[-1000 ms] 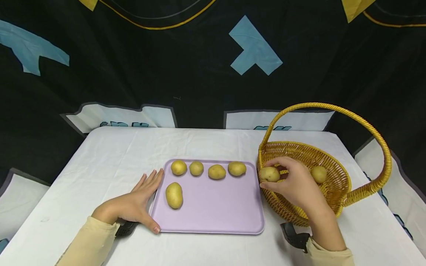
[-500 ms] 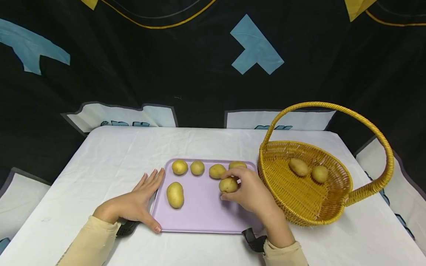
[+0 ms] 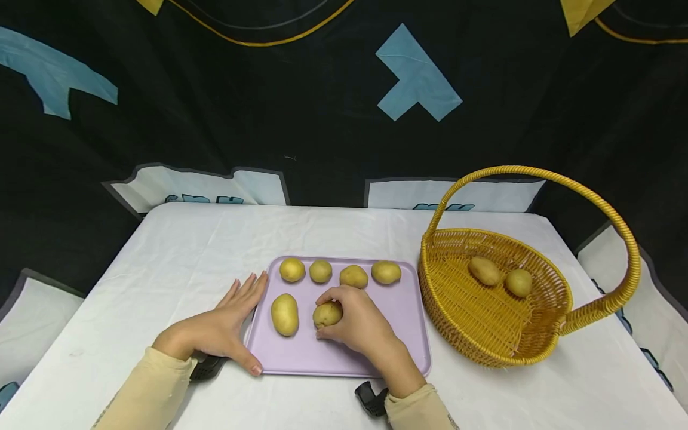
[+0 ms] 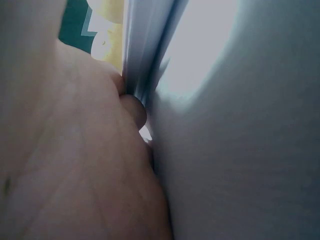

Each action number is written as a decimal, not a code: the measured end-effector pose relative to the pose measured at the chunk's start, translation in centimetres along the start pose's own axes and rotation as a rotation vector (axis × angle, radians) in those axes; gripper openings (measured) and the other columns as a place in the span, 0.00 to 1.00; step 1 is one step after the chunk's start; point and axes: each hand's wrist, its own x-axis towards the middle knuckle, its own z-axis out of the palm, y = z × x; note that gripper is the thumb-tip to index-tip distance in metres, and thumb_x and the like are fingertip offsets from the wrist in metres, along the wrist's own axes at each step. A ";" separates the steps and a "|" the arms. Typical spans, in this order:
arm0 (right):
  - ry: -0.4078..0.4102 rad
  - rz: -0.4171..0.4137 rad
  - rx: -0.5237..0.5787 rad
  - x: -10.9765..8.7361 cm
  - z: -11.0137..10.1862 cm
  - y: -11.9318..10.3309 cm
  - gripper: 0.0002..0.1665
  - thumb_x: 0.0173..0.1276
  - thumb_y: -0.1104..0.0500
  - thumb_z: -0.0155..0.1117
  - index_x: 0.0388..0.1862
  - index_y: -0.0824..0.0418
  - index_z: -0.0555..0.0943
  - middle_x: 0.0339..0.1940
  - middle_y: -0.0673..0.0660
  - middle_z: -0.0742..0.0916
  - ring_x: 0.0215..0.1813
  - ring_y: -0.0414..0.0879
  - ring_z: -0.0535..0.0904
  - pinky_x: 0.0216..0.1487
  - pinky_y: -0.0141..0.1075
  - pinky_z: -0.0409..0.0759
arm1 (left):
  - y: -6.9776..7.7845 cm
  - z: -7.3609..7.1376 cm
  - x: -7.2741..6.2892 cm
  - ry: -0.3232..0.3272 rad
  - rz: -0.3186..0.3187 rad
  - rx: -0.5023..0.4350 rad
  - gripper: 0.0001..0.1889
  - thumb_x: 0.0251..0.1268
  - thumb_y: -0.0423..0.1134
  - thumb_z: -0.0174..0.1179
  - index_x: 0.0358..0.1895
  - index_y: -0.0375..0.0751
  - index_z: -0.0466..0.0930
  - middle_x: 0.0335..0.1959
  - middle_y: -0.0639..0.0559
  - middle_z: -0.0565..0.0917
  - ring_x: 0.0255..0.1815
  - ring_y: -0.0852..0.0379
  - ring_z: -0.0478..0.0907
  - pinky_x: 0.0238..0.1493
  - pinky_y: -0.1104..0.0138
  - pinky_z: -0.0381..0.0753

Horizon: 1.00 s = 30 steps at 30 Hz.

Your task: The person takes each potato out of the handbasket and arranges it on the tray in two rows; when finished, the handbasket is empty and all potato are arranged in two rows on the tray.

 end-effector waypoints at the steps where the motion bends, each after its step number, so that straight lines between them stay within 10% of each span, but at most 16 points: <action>1: 0.005 -0.002 0.000 0.0 0.2 0.1 0.26 0.43 0.64 0.87 0.43 0.56 0.87 0.39 0.45 0.85 0.40 0.39 0.78 0.44 0.37 0.81 | 0.0 0.0 0.0 0.001 -0.001 -0.002 0.88 0.19 0.73 0.79 0.80 0.34 0.29 0.81 0.37 0.32 0.80 0.42 0.24 0.76 0.47 0.22; 30: -0.007 -0.056 -0.009 0.2 1.3 0.0 0.37 0.46 0.63 0.86 0.57 0.64 0.81 0.52 0.54 0.87 0.51 0.42 0.81 0.55 0.43 0.79 | 0.0 0.0 0.2 0.005 0.008 -0.002 0.88 0.18 0.73 0.79 0.80 0.33 0.29 0.81 0.36 0.33 0.81 0.42 0.25 0.76 0.47 0.23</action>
